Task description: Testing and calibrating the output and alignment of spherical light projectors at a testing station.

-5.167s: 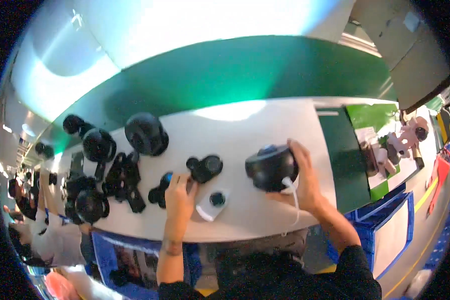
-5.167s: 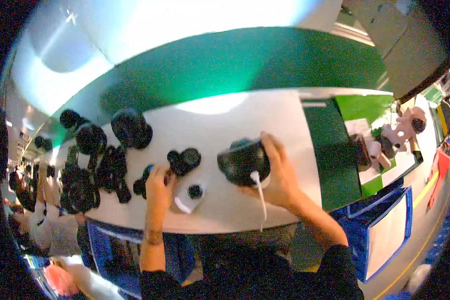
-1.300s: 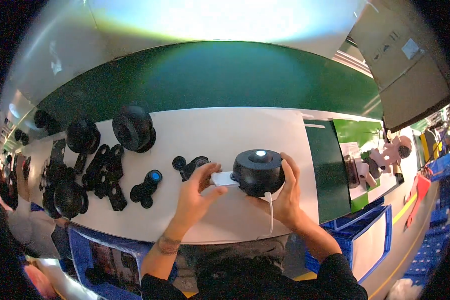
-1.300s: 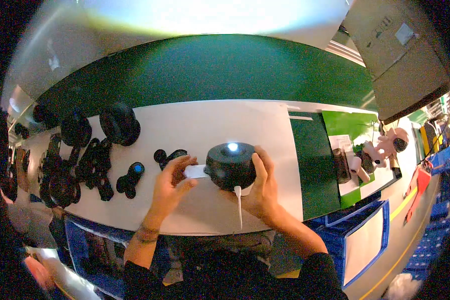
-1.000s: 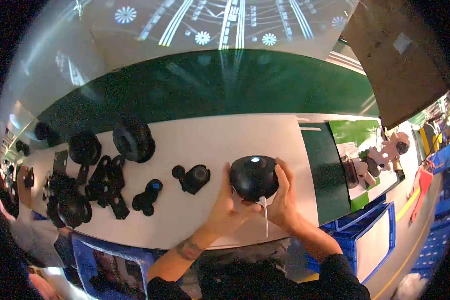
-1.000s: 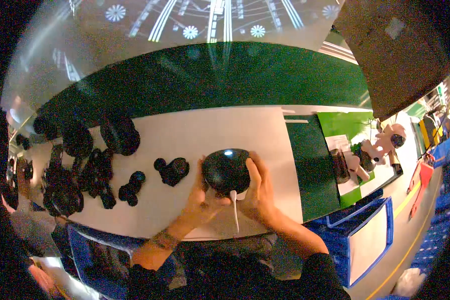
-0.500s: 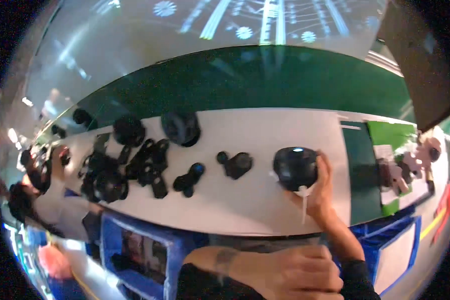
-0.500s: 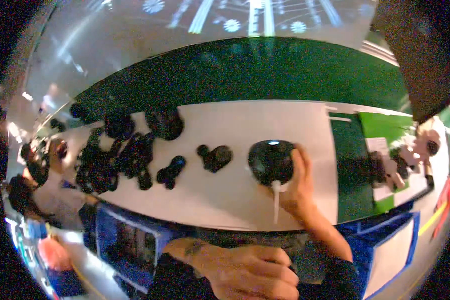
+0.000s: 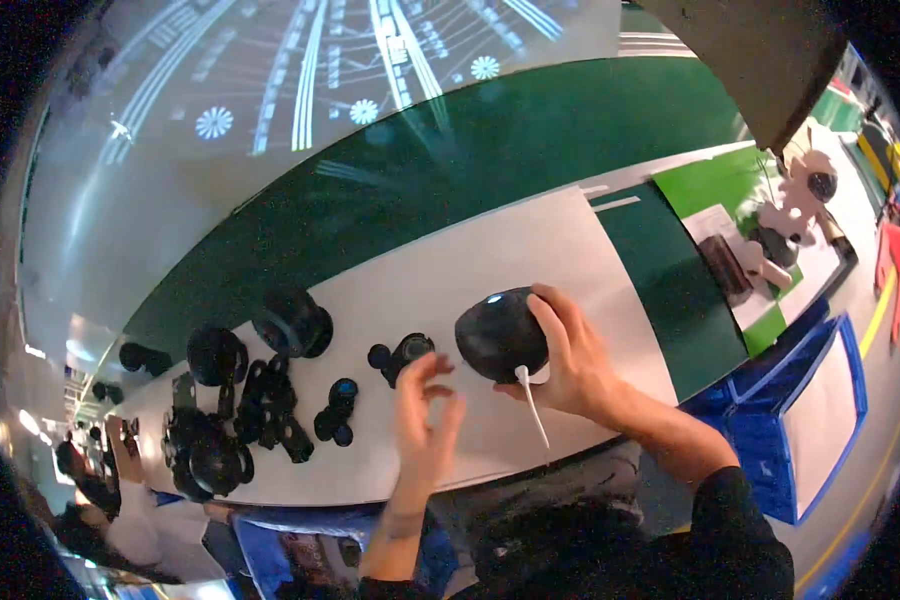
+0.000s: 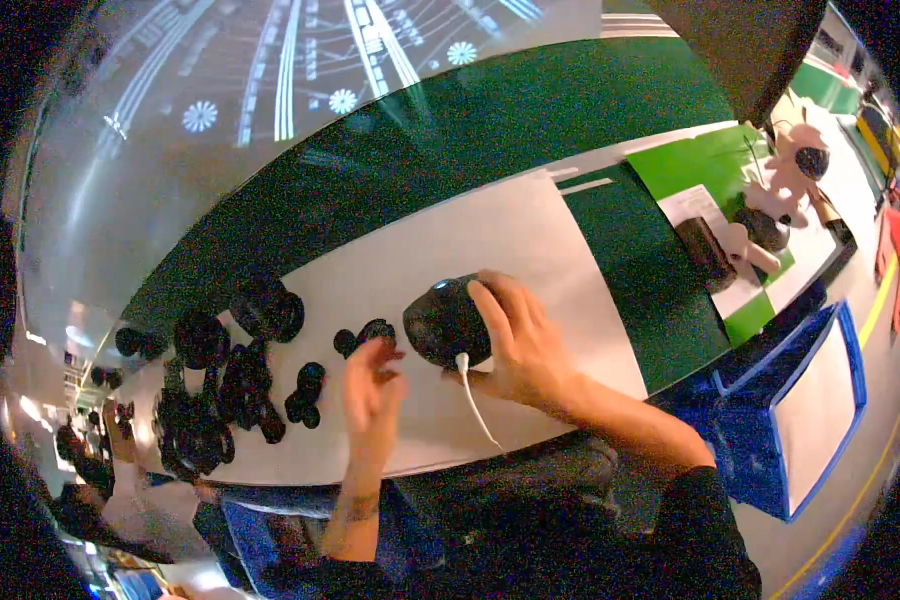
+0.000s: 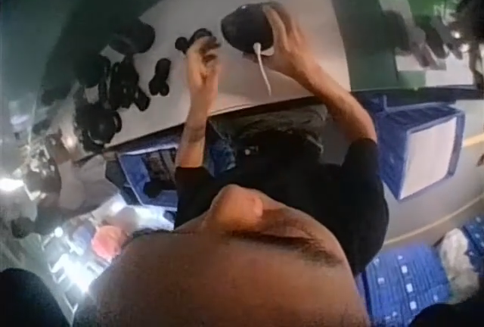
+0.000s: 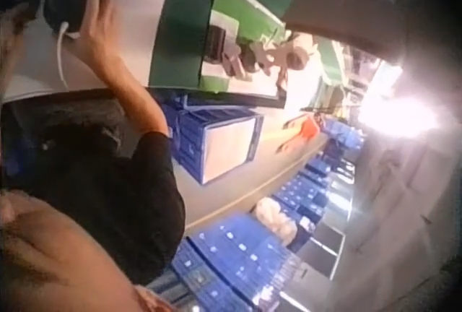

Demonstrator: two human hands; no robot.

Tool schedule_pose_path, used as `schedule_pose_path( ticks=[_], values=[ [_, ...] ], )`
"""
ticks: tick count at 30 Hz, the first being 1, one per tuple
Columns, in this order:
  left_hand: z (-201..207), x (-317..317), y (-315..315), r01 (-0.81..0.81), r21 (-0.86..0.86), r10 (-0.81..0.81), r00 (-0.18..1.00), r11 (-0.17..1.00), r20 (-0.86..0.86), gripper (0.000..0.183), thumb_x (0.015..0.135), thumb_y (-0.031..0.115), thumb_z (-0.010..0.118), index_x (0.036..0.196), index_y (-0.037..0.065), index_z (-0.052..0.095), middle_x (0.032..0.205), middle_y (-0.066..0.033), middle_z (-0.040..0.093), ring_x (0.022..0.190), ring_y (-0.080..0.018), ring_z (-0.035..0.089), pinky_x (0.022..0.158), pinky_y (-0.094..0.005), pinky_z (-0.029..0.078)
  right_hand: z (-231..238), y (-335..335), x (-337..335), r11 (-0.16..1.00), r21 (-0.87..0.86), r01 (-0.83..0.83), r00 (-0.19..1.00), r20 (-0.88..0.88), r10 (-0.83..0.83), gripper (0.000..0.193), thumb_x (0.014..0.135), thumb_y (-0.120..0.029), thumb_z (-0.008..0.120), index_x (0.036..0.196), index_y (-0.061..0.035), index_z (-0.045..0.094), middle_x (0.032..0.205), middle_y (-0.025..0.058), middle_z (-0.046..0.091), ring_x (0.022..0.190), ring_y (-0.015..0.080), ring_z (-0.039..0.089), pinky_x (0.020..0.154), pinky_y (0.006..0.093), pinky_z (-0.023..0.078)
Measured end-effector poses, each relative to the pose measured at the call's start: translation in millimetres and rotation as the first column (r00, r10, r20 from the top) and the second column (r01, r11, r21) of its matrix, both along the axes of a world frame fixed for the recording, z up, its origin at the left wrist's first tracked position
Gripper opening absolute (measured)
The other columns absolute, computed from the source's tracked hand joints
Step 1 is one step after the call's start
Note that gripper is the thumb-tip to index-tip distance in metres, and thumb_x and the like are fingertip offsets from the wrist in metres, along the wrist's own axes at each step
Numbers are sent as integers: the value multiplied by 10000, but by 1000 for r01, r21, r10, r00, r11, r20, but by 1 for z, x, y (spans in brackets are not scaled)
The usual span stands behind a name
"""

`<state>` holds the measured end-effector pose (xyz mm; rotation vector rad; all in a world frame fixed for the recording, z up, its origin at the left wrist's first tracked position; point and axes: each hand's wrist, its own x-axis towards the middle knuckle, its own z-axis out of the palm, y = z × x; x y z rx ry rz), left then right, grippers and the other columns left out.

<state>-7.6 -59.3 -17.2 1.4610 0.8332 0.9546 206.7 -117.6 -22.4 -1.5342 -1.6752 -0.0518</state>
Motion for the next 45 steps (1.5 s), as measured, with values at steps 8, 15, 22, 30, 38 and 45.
schedule_pose_path(
  ticks=[8, 15, 22, 30, 38, 45],
  values=[
    [-53, 34, 32, 281, -109, -274, 959, 954, 71, 865, 782, 274, 827, 1417, -52, 338, 1389, -157, 455, 1276, -220, 450, 1067, -375, 383, 1, -5, 9, 999, -39, 33, 998, 49, -31, 982, 589, -335, 844, 1373, 18, 370, 1328, 239, 460, 1179, 435, 485, 1013, 493, 418],
    [-52, 29, 28, 307, -125, -278, 939, 944, 203, 834, 700, 244, 884, 1338, -18, 416, 1302, -117, 520, 1223, -221, 502, 1034, -365, 437, -3, -19, -9, 997, -70, 33, 999, -18, -35, 986, 619, -357, 852, 1374, 24, 346, 1343, 256, 431, 1201, 435, 474, 1015, 486, 423],
    [-55, 23, 33, 329, -167, -294, 934, 929, 200, 1027, 653, 332, 913, 1418, 9, 309, 1351, -126, 474, 1230, -244, 502, 1044, -389, 443, 14, -14, -14, 992, -117, 40, 999, 28, -37, 987, 627, -419, 849, 1352, 21, 344, 1332, 247, 438, 1176, 447, 485, 985, 512, 436],
    [-45, 26, 38, 401, -184, -359, 906, 897, 223, 1076, 703, 249, 889, 1501, 14, 205, 1421, -130, 420, 1279, -241, 480, 1000, -354, 494, 9, -4, -8, 988, -146, 45, 996, 83, -33, 986, 604, -450, 862, 1321, 11, 367, 1298, 227, 475, 1140, 415, 524, 945, 506, 451],
    [-43, 19, 46, 386, -102, -366, 915, 917, 167, 981, 722, 209, 876, 1476, 17, 279, 1401, -109, 444, 1284, -221, 464, 1027, -343, 462, 38, -2, 22, 972, -180, -150, 988, 0, 152, 835, 701, -496, 817, 1331, -81, 459, 1296, 160, 524, 1182, 361, 514, 1020, 486, 384],
    [-6, -8, 39, 362, -116, -344, 927, 925, 147, 841, 752, 200, 854, 1413, 7, 371, 1342, -88, 488, 1220, -183, 487, 1009, -323, 456, 66, 37, 31, 814, -235, -532, 650, -729, 214, 370, 891, -244, 696, 1149, 11, 622, 1089, 121, 677, 1061, 213, 633, 953, 361, 487]
  ],
)
